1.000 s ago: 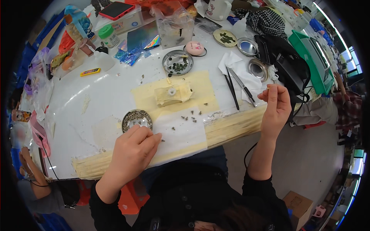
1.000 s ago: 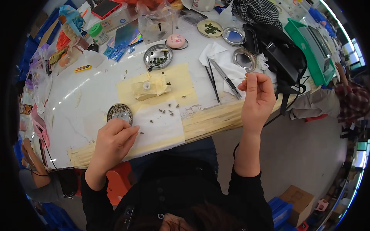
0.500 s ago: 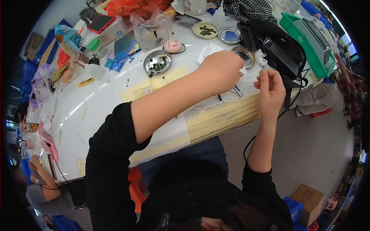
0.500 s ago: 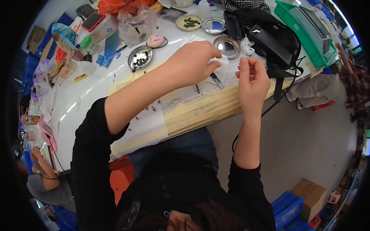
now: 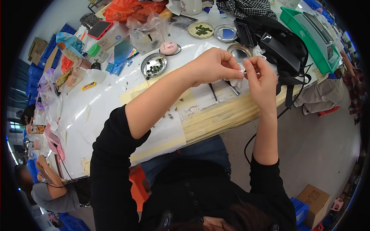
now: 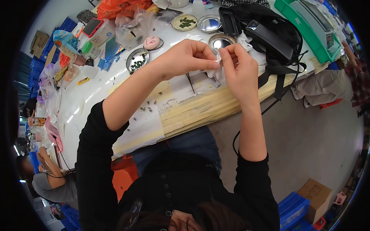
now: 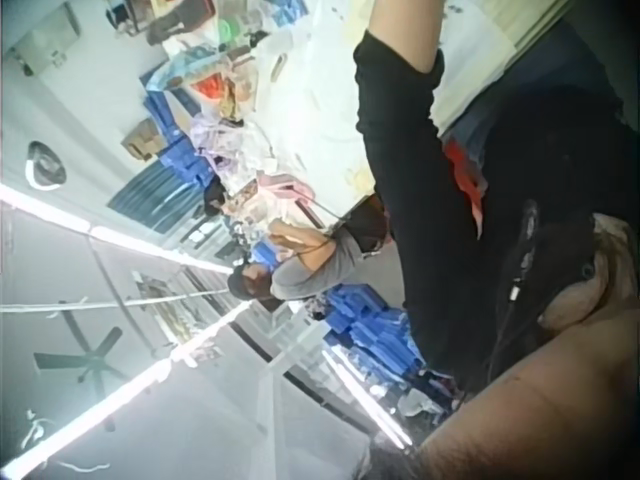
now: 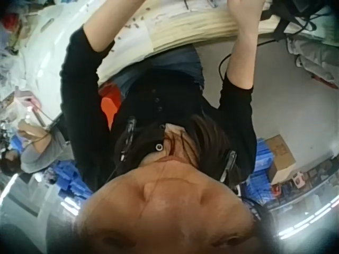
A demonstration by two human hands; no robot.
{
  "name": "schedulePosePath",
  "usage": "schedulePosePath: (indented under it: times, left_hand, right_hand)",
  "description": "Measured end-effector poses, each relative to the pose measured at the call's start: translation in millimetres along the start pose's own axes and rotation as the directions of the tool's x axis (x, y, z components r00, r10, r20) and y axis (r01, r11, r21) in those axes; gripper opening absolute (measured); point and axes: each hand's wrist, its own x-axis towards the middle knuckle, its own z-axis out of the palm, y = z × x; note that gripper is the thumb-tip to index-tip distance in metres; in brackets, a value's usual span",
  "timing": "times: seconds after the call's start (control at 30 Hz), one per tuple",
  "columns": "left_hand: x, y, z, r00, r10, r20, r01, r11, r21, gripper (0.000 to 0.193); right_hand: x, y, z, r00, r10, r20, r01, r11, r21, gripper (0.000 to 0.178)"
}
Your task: Assembling small components and parts for toys at a workbench.
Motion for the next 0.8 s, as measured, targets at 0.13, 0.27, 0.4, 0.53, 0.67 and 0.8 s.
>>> schedulePosePath:
  times: [0.13, 0.27, 0.4, 0.53, 0.67, 0.8]
  left_hand:
    - [3, -7, 6, 0.999, 0.009, -0.04, -0.014, 0.99, -0.139, 0.015]
    - [-2, -8, 9, 0.997, 0.065, -0.051, -0.066, 0.997, -0.034, 0.015]
    - [-11, -6, 12, 0.995, 0.079, -0.06, -0.075, 0.995, 0.073, 0.016]
    - [-17, -7, 9, 0.994, 0.055, -0.096, -0.046, 0.995, 0.088, 0.017]
    - [-20, -9, -1, 0.994, -0.033, -0.109, 0.033, 0.999, -0.002, 0.017]
    - [-20, -10, -2, 0.995, -0.057, -0.087, 0.046, 0.99, -0.13, 0.018]
  right_hand:
    - [3, 8, 4, 1.0, 0.005, 0.011, -0.006, 0.996, 0.089, 0.017]
    - [3, 8, 5, 0.997, 0.066, -0.03, -0.061, 0.987, 0.149, 0.02]
    - [3, 7, 2, 0.99, 0.142, -0.021, -0.134, 0.967, 0.217, 0.022]
    - [4, 12, -2, 0.985, 0.171, -0.028, -0.157, 0.947, 0.281, 0.023]
    - [3, 12, -2, 0.985, 0.167, -0.051, -0.145, 0.943, 0.298, 0.023]
    - [-2, 6, 2, 0.99, 0.138, -0.026, -0.126, 0.954, 0.271, 0.022]
